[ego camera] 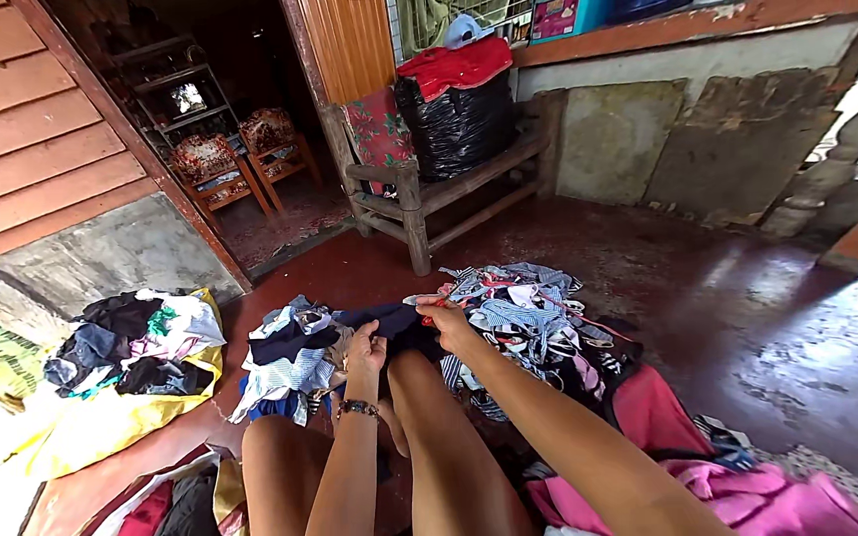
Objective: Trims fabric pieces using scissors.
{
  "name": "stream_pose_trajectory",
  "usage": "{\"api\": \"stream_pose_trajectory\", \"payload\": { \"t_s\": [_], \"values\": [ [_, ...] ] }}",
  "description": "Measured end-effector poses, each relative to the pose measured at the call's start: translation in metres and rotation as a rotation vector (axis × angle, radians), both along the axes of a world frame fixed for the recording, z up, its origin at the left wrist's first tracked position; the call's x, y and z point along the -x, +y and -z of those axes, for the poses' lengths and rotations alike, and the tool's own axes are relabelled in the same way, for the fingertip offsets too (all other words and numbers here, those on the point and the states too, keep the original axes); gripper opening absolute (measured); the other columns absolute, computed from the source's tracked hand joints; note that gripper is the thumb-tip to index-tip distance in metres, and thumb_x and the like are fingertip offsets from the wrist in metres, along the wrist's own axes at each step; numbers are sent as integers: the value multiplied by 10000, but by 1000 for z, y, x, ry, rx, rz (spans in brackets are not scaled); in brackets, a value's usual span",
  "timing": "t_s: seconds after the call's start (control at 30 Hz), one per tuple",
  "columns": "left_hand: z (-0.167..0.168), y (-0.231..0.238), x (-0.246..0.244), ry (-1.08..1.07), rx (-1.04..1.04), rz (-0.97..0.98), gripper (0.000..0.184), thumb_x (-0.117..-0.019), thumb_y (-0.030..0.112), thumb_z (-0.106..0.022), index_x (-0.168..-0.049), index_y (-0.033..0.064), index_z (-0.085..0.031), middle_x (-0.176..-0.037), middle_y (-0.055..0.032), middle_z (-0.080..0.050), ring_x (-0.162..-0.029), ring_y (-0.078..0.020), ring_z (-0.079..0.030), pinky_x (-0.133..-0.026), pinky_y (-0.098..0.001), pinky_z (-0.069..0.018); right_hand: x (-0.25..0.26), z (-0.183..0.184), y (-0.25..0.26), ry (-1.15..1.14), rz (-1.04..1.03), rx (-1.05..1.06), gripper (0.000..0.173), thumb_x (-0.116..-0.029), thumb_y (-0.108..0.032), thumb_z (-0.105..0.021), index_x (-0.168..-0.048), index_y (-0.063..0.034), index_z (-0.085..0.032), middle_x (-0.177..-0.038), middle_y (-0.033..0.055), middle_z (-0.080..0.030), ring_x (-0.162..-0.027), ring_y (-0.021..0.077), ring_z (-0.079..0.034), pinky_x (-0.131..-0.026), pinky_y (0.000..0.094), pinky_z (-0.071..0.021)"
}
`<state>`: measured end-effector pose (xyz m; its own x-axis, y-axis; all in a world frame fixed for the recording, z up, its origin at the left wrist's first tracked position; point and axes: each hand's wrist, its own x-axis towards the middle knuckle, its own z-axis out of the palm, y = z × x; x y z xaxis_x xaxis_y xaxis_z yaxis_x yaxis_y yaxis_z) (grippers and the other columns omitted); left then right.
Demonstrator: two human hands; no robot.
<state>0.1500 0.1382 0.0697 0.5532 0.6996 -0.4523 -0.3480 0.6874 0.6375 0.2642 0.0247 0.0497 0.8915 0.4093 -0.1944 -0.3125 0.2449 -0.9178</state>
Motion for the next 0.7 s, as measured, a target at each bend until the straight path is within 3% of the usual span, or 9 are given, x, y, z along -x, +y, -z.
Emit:
{"api": "stream_pose_trajectory", "payload": {
  "t_s": [0.13, 0.23, 0.33, 0.43, 0.5, 0.63, 0.7],
  "values": [
    [27, 4, -5, 102, -134, 27, 496, -836, -99, -714, -1289, -12, -529, -1273, -181, -576, -1089, -283, -580, -916, -430, -518, 7, 18, 1, 151, 90, 98, 243, -848, 98, -717, -1077, 22, -687, -1070, 145, -674, -889, 204, -590, -765, 384, -497],
    [41, 7, 3, 112, -197, 28, 570, -836, -112, -711, -1352, -17, -488, -1295, -206, -558, -1086, -314, -580, -905, -474, -525, 13, 18, -5, 176, 47, 133, 241, -856, 83, -723, -1083, 12, -688, -1062, 139, -678, -876, 203, -596, -761, 382, -503],
    [40, 0, 23, 86, -225, 33, 619, -856, -114, -690, -1413, 22, -459, -1298, -195, -552, -1044, -294, -582, -848, -460, -535, 21, 6, -21, 100, -102, 231, 216, -878, 25, -719, -1087, -22, -690, -1018, 140, -682, -856, 232, -619, -727, 426, -520],
    [43, -16, 52, 104, -297, 88, 611, -856, -126, -690, -1411, 32, -487, -1220, -190, -604, -963, -279, -627, -786, -434, -562, 38, -4, -51, -70, -303, 410, 188, -918, -39, -701, -1105, -56, -697, -934, 115, -701, -747, 201, -631, -627, 368, -505],
    [43, -29, 72, 71, -357, 133, 589, -855, -147, -684, -1396, 23, -525, -1192, -196, -638, -947, -282, -662, -763, -428, -585, 51, -10, -73, -114, -403, 466, 181, -922, -38, -690, -1101, -58, -699, -907, 113, -703, -741, 204, -643, -641, 368, -521],
    [35, -57, 114, -52, -425, 222, 699, -843, -152, -691, -1483, 35, -481, -1307, -224, -608, -1003, -289, -678, -774, -429, -603, 88, -26, -113, -174, -558, 522, 167, -916, -10, -679, -1077, -53, -695, -904, 85, -693, -711, 155, -633, -626, 306, -521],
    [39, -68, 136, -113, -411, 294, 709, -831, -138, -703, -1484, 32, -484, -1337, -222, -598, -1015, -286, -688, -767, -418, -618, 102, -21, -129, -243, -657, 568, 165, -905, -6, -666, -1062, -48, -697, -907, 80, -684, -707, 152, -628, -652, 317, -536]
  ]
}}
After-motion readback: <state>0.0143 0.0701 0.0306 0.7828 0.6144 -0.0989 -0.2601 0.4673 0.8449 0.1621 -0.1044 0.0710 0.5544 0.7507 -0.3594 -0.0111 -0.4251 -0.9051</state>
